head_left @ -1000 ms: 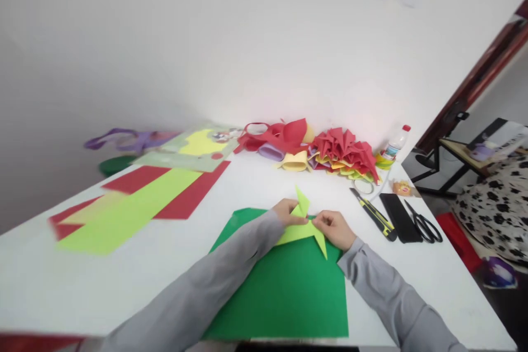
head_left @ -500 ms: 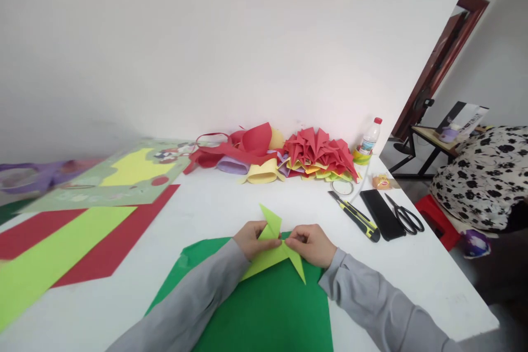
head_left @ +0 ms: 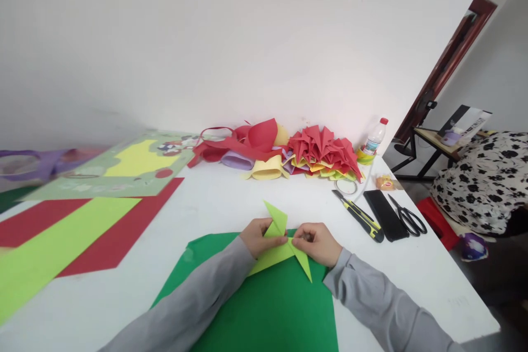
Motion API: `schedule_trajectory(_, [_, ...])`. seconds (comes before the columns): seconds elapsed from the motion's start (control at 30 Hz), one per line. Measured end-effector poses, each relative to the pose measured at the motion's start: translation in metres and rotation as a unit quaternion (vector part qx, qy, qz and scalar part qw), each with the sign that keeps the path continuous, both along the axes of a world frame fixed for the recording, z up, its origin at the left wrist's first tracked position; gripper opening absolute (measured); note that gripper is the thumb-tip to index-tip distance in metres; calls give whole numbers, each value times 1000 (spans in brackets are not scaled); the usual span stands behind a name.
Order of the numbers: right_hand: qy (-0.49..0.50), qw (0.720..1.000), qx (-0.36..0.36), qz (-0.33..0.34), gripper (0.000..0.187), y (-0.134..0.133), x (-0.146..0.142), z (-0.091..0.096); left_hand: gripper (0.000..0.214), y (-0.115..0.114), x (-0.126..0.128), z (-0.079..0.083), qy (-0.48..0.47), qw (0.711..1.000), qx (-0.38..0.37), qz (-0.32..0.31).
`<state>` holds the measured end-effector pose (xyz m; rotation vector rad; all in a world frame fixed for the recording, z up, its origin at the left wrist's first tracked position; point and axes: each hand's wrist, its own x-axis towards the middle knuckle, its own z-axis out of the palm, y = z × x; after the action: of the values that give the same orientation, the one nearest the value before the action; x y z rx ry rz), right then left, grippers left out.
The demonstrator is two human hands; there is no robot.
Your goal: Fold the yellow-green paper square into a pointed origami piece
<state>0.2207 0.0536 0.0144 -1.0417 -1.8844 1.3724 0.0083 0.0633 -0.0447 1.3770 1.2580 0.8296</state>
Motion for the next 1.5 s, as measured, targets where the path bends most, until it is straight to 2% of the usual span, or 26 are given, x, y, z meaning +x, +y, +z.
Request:
schedule_trajectory(0.1, [-3,1000,-1,-2,29,-1,0,0,24,-7,3,18,0,1000,-5,-23])
schedule_trajectory(0.2, [-6,1000,-1,-1,30,-2,1,1,40,-14,5,36,-23,1000,-6,-17])
schedule_trajectory(0.33, [-11,1000,3,1,31,-4,2,3,42,-21,9,48,-48,999,-5,3])
schedule_trajectory(0.73, [-17,1000,13,2,34,-7,3,3,45,-21,17,43,-55,998,-8,27])
schedule_trajectory(1.03, [-24,1000,10,6,33,-9,4,6,42,-33,17,54,-62,998,-4,26])
schedule_trajectory(1.5, [-27,1000,14,6,34,-10,5,8,41,-36,18,59,-52,998,-11,32])
